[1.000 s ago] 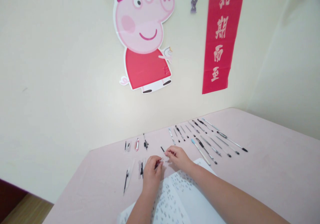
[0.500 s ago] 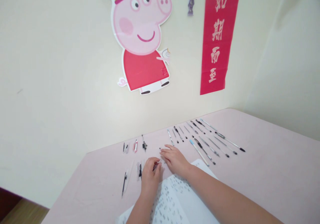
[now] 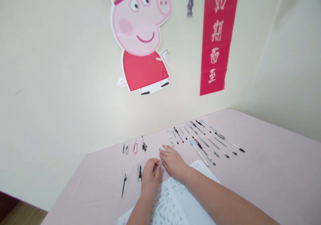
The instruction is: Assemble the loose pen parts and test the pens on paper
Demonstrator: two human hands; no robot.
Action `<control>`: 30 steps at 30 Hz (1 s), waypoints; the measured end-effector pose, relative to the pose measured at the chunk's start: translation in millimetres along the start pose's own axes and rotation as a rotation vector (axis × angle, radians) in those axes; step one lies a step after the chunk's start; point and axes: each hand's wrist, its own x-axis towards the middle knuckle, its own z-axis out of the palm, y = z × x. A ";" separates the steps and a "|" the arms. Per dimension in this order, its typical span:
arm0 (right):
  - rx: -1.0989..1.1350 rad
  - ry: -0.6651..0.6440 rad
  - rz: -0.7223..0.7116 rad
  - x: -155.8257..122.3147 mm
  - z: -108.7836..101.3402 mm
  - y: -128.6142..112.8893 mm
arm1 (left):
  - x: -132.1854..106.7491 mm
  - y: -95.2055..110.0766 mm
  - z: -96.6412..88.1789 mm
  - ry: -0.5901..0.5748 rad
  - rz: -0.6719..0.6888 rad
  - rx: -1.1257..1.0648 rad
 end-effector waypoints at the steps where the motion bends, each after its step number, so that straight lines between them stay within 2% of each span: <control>1: -0.008 0.001 -0.007 0.3 0.2 -0.9 | 0.1 0.5 -0.3 0.000 0.001 0.001; 9: -0.051 0.003 0.039 0.5 -2.3 -3.2 | 0.4 1.0 -0.5 0.000 -0.006 -0.008; 23: -0.044 -0.031 0.039 0.1 1.8 -5.0 | -0.2 2.1 -1.3 0.016 -0.013 -0.011; 30: -0.008 -0.034 -0.011 -1.5 -4.2 -8.4 | 0.6 0.5 -1.2 -0.003 -0.010 -0.002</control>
